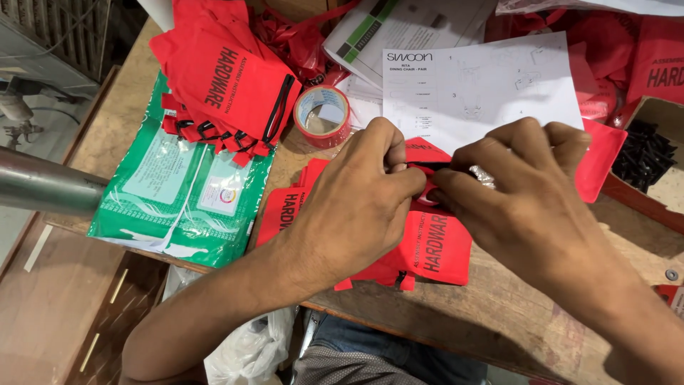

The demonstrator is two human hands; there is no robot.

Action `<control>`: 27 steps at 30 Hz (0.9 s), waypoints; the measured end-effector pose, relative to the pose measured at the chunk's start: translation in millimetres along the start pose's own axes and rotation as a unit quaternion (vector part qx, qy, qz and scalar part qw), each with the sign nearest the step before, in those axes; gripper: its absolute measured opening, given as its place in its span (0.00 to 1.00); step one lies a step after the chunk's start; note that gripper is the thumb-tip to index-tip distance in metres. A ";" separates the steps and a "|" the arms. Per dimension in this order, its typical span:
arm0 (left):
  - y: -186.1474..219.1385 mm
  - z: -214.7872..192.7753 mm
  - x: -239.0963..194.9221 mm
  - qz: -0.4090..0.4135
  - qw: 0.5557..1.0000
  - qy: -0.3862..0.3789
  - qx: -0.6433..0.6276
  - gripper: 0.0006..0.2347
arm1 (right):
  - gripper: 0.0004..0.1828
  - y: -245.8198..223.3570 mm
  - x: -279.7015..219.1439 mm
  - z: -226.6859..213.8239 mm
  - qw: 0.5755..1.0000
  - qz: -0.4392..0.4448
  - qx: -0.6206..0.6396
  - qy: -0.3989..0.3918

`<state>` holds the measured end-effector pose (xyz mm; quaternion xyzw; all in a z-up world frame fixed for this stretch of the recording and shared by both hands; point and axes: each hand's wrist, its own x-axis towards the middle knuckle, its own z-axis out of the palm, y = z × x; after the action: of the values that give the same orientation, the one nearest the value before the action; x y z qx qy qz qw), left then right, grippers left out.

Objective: The person places metal washers and screws into small red fabric pouches on a wooden workbench. The person handles the pouches individually, inserting the hardware and then organizing the pouches into a stack.

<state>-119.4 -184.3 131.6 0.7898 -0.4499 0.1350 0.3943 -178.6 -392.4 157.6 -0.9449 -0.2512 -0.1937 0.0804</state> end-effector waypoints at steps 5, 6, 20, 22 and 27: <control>-0.9 -5.2 -1.0 0.004 0.999 0.019 0.025 0.02 | 0.22 8.2 -11.3 -13.6 0.999 0.026 0.006 0.034; 0.3 -13.4 2.3 0.004 1.000 0.018 0.023 0.02 | 0.22 12.9 -19.1 -15.9 0.999 0.028 0.007 0.033; 30.1 -13.2 1.9 0.051 0.968 -0.102 -0.222 0.07 | 0.25 16.9 -81.4 1.5 0.984 0.121 0.131 0.012; 28.4 -21.0 2.5 0.042 0.976 -0.082 -0.195 0.12 | 0.23 11.6 -98.7 1.4 0.983 0.153 0.099 0.023; 6.1 -25.5 -12.8 -0.023 0.993 -0.030 -0.112 0.15 | 0.20 -2.7 -129.8 39.0 0.970 0.230 -0.026 0.073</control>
<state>-127.9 -159.3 144.0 0.7545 -0.4557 0.0505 0.4696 -270.9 -437.9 69.4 -0.9625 -0.0153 -0.2447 0.1159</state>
